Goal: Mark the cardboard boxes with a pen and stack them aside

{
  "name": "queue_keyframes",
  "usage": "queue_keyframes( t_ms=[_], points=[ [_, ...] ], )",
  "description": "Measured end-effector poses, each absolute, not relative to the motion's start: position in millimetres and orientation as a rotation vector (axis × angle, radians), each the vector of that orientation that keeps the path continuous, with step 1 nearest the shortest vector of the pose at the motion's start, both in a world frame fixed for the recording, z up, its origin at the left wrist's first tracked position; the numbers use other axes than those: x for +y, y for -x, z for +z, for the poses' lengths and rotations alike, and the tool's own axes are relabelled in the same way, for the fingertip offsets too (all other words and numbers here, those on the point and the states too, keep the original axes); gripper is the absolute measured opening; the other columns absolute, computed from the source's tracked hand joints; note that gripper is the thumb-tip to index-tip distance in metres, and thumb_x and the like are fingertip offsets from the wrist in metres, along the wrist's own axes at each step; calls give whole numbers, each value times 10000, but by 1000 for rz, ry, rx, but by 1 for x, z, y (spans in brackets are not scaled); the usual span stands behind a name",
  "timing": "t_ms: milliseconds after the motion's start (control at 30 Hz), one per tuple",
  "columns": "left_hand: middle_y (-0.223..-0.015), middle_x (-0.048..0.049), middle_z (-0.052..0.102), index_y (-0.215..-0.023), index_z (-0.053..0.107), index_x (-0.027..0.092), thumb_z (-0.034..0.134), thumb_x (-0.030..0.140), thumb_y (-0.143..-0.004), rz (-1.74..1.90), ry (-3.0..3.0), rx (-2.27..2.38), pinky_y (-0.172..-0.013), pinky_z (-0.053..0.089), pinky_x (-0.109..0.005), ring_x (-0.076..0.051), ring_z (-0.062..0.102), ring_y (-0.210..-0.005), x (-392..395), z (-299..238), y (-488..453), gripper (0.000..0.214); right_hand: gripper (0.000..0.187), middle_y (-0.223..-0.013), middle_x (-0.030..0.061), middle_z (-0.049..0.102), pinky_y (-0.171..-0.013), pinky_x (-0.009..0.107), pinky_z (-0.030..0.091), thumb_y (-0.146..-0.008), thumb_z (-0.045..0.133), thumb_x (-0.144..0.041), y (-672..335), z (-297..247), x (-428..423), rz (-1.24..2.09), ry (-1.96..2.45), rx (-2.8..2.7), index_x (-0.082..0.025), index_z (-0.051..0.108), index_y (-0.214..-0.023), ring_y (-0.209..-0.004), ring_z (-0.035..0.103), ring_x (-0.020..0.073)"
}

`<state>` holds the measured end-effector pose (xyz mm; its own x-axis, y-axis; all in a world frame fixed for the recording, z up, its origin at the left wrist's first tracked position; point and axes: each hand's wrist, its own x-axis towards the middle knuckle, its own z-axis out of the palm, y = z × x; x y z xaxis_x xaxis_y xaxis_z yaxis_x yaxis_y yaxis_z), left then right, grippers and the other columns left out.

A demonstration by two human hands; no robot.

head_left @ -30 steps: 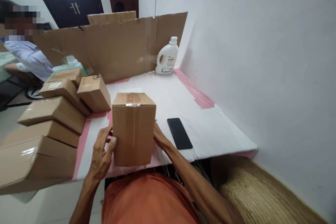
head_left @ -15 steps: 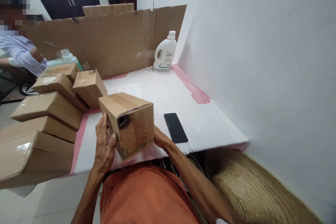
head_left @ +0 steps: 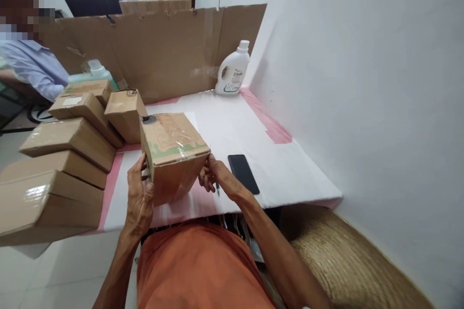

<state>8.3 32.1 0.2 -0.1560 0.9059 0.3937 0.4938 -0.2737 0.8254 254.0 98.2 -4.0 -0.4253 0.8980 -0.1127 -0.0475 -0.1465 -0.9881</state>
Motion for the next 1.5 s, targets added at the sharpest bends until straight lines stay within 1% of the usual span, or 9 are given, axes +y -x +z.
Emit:
queue_keyframes(
  t_ms=[100,300,433,567,733,967,1067,1233,1500],
  points=[
    [-1495,-150,611,-1539,548,242,366,837,-1007,1538,-1567,1516,-1122,511,-472,-319,607,-1350,28,4,-3,819,887,-585,40,632,-413,237,371,-870,410,-1005,-258,-4,84,1674,1015,-1499,-179,662,-666,-435,532,112],
    [-1341,-116,714,-1436,572,205,653,736,-923,1349,-1341,1472,-1039,559,-458,-339,678,-1249,21,22,15,742,940,-781,72,702,-528,281,464,-912,370,-978,-278,15,78,1661,977,-1532,-148,785,-1058,-618,636,169],
    [-1367,-120,707,-1495,552,208,653,644,-962,1229,-1409,1424,-1083,548,-461,-340,665,-1300,10,37,-1,696,763,-1212,123,733,-864,393,589,-979,471,-869,-275,48,96,1057,1085,-1496,-214,730,-1271,-1098,691,266],
    [-1437,-131,649,-1533,512,239,676,637,-955,1150,-1519,1530,-1082,550,-476,-340,634,-1320,-12,46,-30,720,572,-1357,124,701,-1173,519,468,-1001,622,-722,-253,75,100,694,1151,-1753,-237,693,-1297,-1322,612,311],
    [-1499,-136,612,-1545,507,279,702,636,-934,1036,-1517,1547,-1012,595,-474,-361,617,-1352,-42,48,-30,734,319,-1212,81,723,-1038,463,503,-988,760,-491,-245,89,80,624,1365,-1877,-235,657,-1147,-1148,656,279],
    [-1544,-104,645,-1496,629,285,591,782,-922,1199,-1432,1444,-1151,518,-529,-394,586,-1432,-40,60,-12,760,446,-876,-15,624,-749,335,434,-935,820,-548,-243,107,40,809,1370,-1896,-243,502,-864,-801,566,184],
    [-1631,-41,586,-1541,598,340,685,655,-937,1182,-1461,1571,-1283,393,-510,-349,514,-1525,-32,77,-28,687,435,-910,-11,625,-756,325,441,-937,837,-488,-236,107,27,818,1244,-1942,-240,489,-857,-821,566,175],
    [-1557,-23,655,-1468,666,346,694,567,-953,1173,-1391,1545,-1190,488,-449,-330,602,-1430,-34,83,-48,562,395,-978,32,681,-804,361,489,-954,820,-516,-241,107,20,740,1276,-1984,-220,562,-909,-854,609,198],
    [-1511,-6,692,-1416,708,328,635,556,-995,1217,-1325,1649,-1208,447,-415,-297,617,-1411,-45,85,-61,484,449,-1060,108,742,-894,496,537,-1060,616,-618,-234,112,2,530,1359,-2060,-178,706,-1056,-1000,681,307]
  ],
)
